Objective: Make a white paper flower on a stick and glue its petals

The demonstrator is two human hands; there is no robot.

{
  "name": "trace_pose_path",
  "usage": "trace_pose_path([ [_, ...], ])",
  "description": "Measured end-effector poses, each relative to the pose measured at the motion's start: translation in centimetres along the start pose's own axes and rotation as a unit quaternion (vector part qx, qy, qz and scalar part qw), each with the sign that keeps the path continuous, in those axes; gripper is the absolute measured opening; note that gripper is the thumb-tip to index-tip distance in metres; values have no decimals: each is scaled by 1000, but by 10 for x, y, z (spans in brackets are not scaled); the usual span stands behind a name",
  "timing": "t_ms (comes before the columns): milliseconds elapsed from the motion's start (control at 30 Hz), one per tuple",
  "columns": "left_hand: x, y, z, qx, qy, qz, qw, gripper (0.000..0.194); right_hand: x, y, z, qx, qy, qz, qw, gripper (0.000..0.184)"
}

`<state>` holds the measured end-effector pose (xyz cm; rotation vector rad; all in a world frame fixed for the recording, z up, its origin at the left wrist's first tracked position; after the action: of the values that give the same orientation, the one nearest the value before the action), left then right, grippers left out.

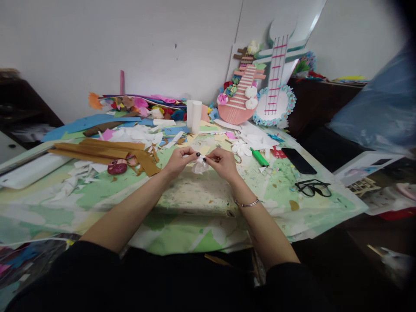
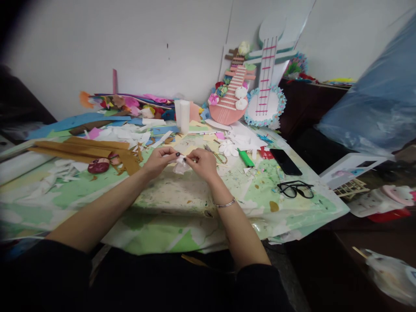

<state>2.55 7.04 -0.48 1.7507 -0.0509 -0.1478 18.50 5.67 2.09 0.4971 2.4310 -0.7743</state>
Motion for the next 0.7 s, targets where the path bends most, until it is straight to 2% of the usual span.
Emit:
trace_pose_path([
  [700, 4, 7, 2, 24, -34, -26, 999, 34, 2, 0, 1, 18, -11, -1, 1000, 12],
])
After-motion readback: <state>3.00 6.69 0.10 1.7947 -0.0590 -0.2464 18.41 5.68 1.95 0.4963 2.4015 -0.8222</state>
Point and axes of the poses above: each hand's wrist, its own z-axis away from the middle knuckle, its own x-axis out of the palm, y = z × x, the point moved 7 cm from there along -z, towards the middle knuckle, and after that the axes turned 10 degrees about -x, right-handed, at the moved point
